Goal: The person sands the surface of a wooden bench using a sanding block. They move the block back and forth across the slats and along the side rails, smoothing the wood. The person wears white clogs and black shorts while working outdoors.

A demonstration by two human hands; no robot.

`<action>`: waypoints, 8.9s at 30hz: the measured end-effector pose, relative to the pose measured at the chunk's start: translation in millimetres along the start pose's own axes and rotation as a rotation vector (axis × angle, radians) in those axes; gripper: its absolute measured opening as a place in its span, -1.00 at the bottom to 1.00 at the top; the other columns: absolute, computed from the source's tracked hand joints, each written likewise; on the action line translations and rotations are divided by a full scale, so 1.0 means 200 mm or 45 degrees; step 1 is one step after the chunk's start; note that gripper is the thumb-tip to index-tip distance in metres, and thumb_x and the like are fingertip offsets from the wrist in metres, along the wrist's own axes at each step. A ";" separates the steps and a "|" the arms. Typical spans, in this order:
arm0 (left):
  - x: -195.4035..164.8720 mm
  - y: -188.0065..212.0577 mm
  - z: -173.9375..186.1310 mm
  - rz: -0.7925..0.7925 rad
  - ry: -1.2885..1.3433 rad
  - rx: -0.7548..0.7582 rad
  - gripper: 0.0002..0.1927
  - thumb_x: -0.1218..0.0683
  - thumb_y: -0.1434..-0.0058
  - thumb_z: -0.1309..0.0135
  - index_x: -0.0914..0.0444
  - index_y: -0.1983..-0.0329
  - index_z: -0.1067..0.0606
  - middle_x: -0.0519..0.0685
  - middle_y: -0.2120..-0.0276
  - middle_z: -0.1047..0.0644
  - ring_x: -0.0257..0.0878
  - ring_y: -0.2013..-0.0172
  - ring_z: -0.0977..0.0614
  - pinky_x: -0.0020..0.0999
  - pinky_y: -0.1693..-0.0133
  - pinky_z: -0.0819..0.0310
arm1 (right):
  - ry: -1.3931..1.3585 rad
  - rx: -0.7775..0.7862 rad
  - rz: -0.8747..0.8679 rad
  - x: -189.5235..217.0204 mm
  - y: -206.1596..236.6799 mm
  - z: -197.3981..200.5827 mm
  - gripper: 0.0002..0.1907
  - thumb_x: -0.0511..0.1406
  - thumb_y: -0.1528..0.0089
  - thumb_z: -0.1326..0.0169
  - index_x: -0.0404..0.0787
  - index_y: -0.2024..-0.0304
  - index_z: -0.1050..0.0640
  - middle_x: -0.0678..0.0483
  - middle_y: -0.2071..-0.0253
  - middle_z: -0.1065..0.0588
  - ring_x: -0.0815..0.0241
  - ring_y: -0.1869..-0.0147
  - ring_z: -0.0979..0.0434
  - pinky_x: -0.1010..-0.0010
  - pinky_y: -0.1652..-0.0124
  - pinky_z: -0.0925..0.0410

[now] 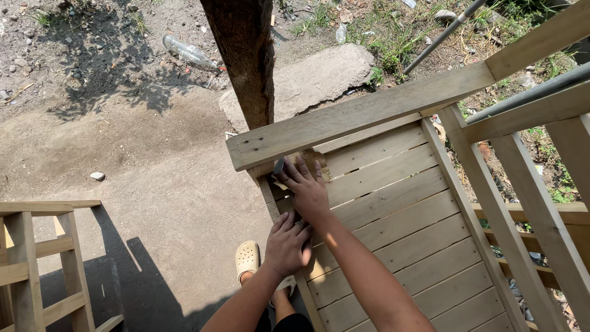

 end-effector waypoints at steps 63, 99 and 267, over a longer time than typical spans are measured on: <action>-0.03 -0.01 0.06 -0.131 0.071 -0.125 -0.62 0.07 -0.13 -0.08 0.16 -0.04 -0.59 -0.03 -0.21 -0.53 -0.02 -0.32 -0.43 -0.06 -0.32 -0.13 | -0.004 -0.099 0.086 -0.09 -0.11 0.03 -0.37 -0.39 -0.23 0.08 -0.06 -0.40 -0.38 0.01 -0.40 -0.35 -0.10 -0.53 -0.18 -0.15 -0.47 0.12; -0.04 -0.01 0.07 -0.122 0.129 -0.146 -0.64 0.11 -0.04 -0.09 0.21 0.07 -0.62 0.02 -0.11 -0.57 0.01 -0.28 -0.45 -0.03 -0.29 -0.18 | -0.681 -0.720 0.174 0.10 -0.07 0.27 -0.60 -0.56 -0.06 -0.06 -0.26 0.05 -0.60 0.00 0.04 -0.55 -0.08 -0.10 -0.55 0.20 -0.09 -0.42; 0.08 -0.39 0.00 -0.350 -0.263 0.835 -0.30 -0.23 -0.23 0.11 -0.09 -0.46 -0.15 -0.28 -0.54 -0.06 -0.26 -0.47 0.05 -0.06 -0.42 0.41 | -0.449 -0.609 -0.336 -0.78 0.08 0.03 -0.67 -0.20 -0.39 0.01 -0.39 0.17 -0.59 -0.33 0.02 -0.54 -0.35 -0.25 -0.45 -0.06 -0.42 -0.04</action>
Point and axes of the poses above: each hand's wrist, its own y-axis away from the middle knuckle, its own z-axis out of the back of the hand, x = y × z, the point moved 4 cm from there along -y, towards the middle knuckle
